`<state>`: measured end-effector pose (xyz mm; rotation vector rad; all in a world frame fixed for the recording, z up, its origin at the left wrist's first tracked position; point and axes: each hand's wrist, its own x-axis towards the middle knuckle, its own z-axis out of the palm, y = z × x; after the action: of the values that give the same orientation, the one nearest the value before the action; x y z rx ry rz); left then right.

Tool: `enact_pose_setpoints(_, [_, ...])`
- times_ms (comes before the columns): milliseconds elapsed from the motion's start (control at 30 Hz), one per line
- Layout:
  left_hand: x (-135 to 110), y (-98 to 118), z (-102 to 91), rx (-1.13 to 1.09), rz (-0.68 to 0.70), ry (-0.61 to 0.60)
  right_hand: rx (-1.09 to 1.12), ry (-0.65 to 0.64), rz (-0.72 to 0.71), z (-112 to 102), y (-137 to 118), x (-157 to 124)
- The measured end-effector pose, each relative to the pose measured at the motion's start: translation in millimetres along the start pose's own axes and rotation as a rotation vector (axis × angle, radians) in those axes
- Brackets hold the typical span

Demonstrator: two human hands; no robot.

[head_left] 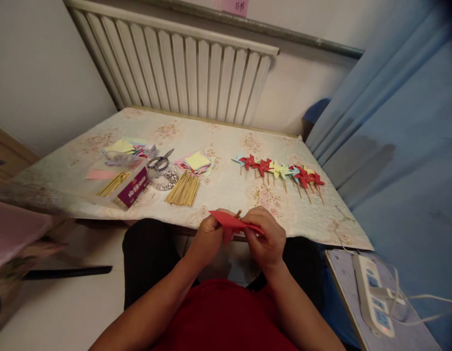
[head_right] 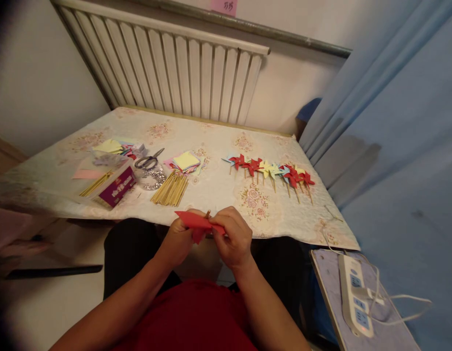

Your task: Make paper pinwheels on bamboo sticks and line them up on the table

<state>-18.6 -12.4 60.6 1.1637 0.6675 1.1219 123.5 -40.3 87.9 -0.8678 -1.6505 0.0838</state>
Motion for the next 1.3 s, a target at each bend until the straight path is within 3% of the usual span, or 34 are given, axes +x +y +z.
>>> enact_pose_setpoints(400, [-0.6,-2.8,2.5,-0.073,-0.115,0.005,-0.039,0.015,0.017,1.5,4.7,-1.1])
enact_pose_setpoints(1300, [-1.2,-4.9,1.9,-0.052,-0.128,0.017,-0.048,0.014,0.032,0.8,4.9,-2.1])
